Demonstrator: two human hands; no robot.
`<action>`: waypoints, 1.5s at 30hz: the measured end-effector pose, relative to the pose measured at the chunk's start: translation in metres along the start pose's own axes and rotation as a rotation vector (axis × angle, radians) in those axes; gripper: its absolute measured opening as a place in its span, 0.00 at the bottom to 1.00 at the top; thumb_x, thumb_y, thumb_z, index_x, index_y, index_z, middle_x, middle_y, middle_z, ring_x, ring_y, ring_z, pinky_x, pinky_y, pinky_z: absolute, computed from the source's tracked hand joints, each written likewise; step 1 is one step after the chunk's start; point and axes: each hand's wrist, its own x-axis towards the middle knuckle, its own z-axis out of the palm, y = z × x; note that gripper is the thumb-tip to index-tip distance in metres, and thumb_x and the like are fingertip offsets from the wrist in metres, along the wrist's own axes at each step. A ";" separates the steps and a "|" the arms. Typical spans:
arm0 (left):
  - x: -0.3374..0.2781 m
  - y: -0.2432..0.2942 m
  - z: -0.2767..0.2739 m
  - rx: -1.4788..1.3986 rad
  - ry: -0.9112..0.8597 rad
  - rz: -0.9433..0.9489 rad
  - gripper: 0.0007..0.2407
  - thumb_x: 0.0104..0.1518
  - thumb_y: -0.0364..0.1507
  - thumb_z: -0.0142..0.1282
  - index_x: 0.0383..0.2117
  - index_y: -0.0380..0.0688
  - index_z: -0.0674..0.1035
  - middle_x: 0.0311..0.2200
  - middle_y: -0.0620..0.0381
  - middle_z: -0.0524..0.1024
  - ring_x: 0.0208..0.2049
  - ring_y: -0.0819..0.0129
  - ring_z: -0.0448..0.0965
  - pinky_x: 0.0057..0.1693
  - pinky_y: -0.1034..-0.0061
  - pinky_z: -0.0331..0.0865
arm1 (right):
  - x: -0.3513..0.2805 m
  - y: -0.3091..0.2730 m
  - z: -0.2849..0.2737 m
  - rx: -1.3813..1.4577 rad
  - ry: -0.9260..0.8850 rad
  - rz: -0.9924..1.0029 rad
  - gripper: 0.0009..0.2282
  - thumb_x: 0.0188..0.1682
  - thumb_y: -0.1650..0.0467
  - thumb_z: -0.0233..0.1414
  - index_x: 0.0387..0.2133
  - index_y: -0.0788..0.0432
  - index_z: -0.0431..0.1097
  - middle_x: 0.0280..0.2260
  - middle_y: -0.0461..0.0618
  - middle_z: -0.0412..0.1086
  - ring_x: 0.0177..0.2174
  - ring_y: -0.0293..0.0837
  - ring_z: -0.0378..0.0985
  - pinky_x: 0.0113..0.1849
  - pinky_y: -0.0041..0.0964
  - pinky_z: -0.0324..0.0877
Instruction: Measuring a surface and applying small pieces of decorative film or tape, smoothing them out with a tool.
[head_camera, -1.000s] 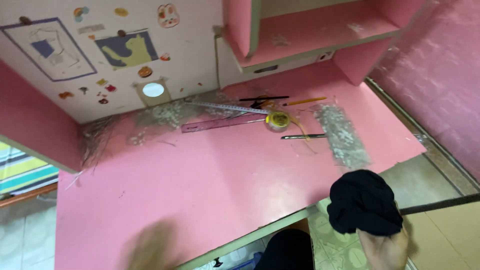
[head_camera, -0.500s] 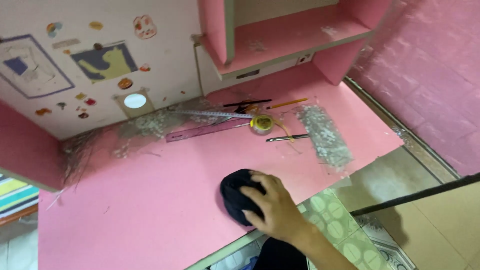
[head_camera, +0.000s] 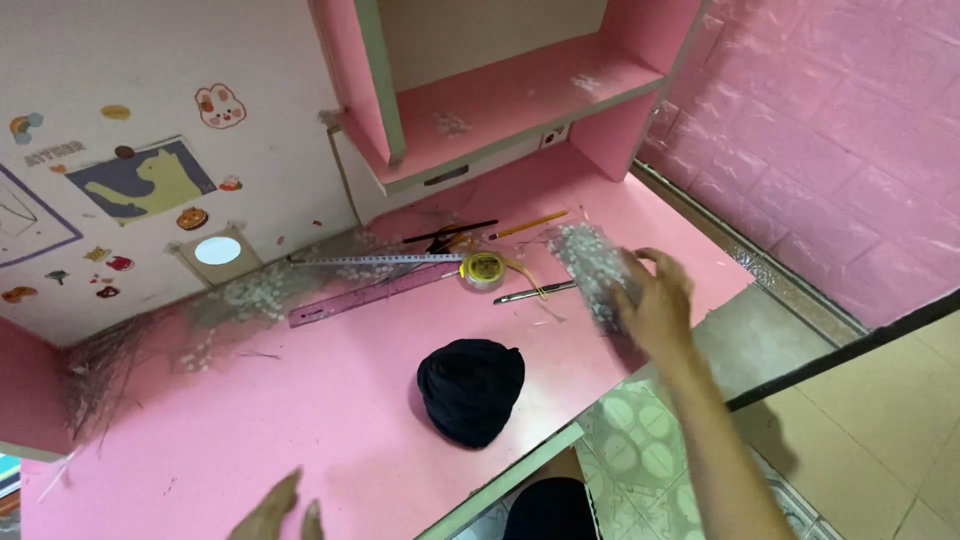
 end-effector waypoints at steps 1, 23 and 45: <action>-0.037 0.002 0.005 0.473 0.107 0.732 0.24 0.51 0.45 0.52 0.57 0.60 0.78 0.55 0.69 0.81 0.50 0.72 0.86 0.55 0.71 0.81 | 0.009 0.021 -0.002 -0.318 -0.099 0.057 0.25 0.49 0.53 0.54 0.59 0.46 0.71 0.55 0.52 0.66 0.57 0.55 0.62 0.49 0.58 0.58; -0.156 0.094 -0.005 -0.378 0.104 0.618 0.17 0.56 0.31 0.56 0.53 0.44 0.80 0.45 0.51 0.87 0.40 0.67 0.90 0.51 0.79 0.78 | 0.000 -0.153 -0.049 0.551 0.070 -0.276 0.07 0.45 0.81 0.51 0.32 0.59 0.72 0.38 0.51 0.74 0.35 0.41 0.74 0.36 0.31 0.66; -0.080 0.048 -0.100 0.331 0.083 1.305 0.12 0.53 0.20 0.51 0.38 0.50 0.83 0.42 0.61 0.86 0.54 0.64 0.81 0.58 0.65 0.66 | -0.056 -0.240 0.014 0.243 -0.223 -0.442 0.19 0.44 0.67 0.60 0.50 0.55 0.73 0.48 0.51 0.75 0.47 0.49 0.78 0.50 0.46 0.73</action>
